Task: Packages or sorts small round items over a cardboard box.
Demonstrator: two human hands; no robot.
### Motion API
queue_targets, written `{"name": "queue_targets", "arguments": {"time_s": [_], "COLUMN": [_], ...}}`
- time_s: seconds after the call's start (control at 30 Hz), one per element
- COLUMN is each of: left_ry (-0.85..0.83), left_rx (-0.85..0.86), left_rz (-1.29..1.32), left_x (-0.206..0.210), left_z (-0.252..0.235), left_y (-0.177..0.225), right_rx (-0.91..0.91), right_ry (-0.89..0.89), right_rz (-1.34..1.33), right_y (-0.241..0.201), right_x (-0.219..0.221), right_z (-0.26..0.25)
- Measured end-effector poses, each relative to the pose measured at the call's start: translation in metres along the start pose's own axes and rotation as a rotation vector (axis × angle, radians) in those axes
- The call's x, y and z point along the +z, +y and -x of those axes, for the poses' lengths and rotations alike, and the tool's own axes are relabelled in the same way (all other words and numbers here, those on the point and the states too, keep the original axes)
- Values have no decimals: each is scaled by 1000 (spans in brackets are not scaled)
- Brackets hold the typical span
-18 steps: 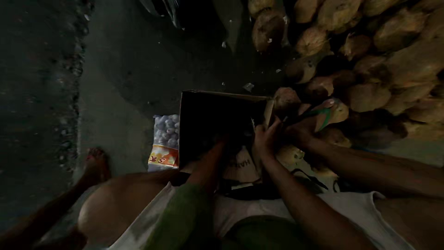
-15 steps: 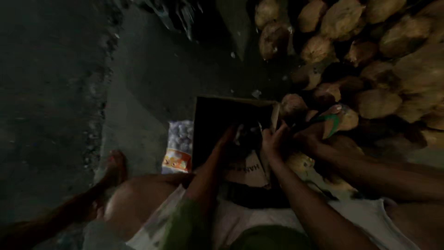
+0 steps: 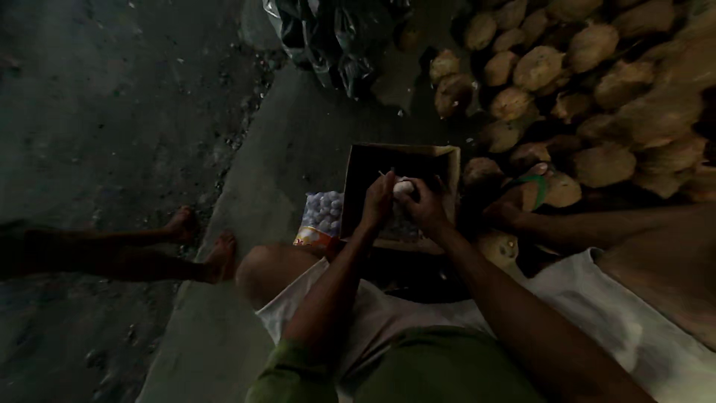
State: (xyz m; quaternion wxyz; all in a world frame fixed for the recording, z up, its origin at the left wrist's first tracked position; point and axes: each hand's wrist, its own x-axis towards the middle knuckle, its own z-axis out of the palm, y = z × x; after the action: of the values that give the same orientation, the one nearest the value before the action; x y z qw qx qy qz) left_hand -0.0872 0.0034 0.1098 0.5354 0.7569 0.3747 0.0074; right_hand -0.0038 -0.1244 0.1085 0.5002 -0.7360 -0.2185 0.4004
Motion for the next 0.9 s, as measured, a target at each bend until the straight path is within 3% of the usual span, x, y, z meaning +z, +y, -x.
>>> {"name": "queue_targets", "arguments": {"time_s": [0.1, 0.27, 0.37, 0.5, 0.57, 0.8, 0.9], "left_ry": [83, -90, -107, -318, -277, -274, -257], "left_rx": [15, 51, -47, -219, -250, -152, -58], "left_rz": [-142, -215, 91, 544, 648, 653, 501], "left_x": [-5, -29, -31, -27, -26, -25, -20], "left_z": [3, 0, 23, 40, 41, 52, 51], "left_y": [5, -7, 8, 10, 7, 14, 7], "right_rx": [25, -4, -70, -244, -295, -550, -545], "right_ry": [38, 139, 158, 184, 188, 416, 367], "right_rz": [-138, -87, -6, 145, 190, 556, 716], "right_y": [-7, -1, 2, -2, -7, 2, 2], "right_x": [-3, -14, -13, 0, 4, 5, 1], "right_z": [8, 5, 7, 17, 21, 22, 21]}}
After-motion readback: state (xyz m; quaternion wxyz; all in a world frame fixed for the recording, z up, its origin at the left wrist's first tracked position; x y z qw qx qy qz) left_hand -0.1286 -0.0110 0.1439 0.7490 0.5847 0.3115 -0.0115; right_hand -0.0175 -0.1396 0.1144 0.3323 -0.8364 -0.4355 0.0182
